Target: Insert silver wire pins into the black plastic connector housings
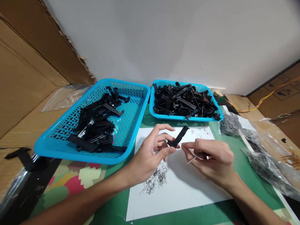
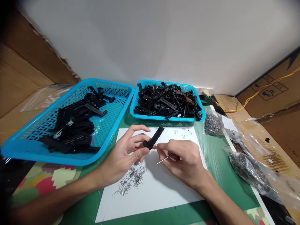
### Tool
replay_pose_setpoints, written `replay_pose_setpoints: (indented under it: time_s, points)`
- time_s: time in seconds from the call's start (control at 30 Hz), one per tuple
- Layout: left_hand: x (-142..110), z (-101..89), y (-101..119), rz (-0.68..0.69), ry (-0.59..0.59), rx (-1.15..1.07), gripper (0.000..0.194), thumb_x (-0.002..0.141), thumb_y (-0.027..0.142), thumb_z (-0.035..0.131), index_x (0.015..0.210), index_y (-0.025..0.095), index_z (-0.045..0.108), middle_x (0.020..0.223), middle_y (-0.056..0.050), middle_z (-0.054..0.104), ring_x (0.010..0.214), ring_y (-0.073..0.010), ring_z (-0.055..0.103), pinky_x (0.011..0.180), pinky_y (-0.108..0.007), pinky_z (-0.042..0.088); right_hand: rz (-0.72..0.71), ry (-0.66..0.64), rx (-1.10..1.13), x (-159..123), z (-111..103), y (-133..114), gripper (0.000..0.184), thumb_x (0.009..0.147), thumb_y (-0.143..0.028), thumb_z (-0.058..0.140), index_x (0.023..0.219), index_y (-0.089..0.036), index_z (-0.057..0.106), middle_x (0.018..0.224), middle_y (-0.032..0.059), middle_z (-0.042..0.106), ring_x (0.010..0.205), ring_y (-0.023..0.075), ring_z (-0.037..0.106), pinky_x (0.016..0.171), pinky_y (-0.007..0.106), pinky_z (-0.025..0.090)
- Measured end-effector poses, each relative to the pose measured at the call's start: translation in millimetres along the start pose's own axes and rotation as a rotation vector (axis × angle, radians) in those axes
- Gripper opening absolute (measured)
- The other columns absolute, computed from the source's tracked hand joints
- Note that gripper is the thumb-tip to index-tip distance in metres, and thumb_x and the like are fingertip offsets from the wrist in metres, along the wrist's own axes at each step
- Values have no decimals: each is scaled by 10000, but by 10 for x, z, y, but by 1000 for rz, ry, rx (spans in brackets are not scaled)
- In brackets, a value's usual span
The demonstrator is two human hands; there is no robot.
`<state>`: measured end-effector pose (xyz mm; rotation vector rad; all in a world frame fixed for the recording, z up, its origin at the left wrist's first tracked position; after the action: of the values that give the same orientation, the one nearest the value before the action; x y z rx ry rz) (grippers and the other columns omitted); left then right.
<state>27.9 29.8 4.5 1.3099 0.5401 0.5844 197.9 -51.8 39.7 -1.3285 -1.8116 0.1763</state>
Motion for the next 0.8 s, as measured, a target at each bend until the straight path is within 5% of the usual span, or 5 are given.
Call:
replay_pose_setpoints:
  time_s: [0.13, 0.33, 0.8]
  points:
    - [12, 2, -2, -31, -1, 12, 410, 965, 328, 753, 1333, 258, 587, 1042, -24, 672, 740, -114, 563, 613, -209, 511, -135, -7, 1, -52, 32, -14, 208, 920, -31, 630, 976, -208, 722, 570, -52, 556, 469, 96, 447, 488, 264, 333]
    - [42, 10, 29, -20, 2, 31, 342, 933, 292, 769, 1253, 183, 718, 979, -59, 705, 724, -131, 563, 582, -213, 506, -127, -42, 75, -7, 44, -64, 169, 964, -66, 617, 943, -197, 721, 576, -40, 590, 452, 92, 461, 472, 270, 325]
    - [24, -11, 39, 11, -7, 86, 362, 937, 275, 778, 1293, 243, 720, 1062, -65, 737, 905, -187, 650, 703, -246, 537, -156, -58, 41, -42, 81, -55, 176, 943, -34, 611, 941, -198, 676, 572, -60, 514, 471, 96, 413, 498, 273, 293]
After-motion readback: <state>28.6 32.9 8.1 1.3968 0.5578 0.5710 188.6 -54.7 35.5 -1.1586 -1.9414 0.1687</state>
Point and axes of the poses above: each hand's wrist, its own x-axis towards the middle knuckle, its own z-axis out of the palm, y = z × x, the point moved 4 cm from there along x, towards the middle knuckle
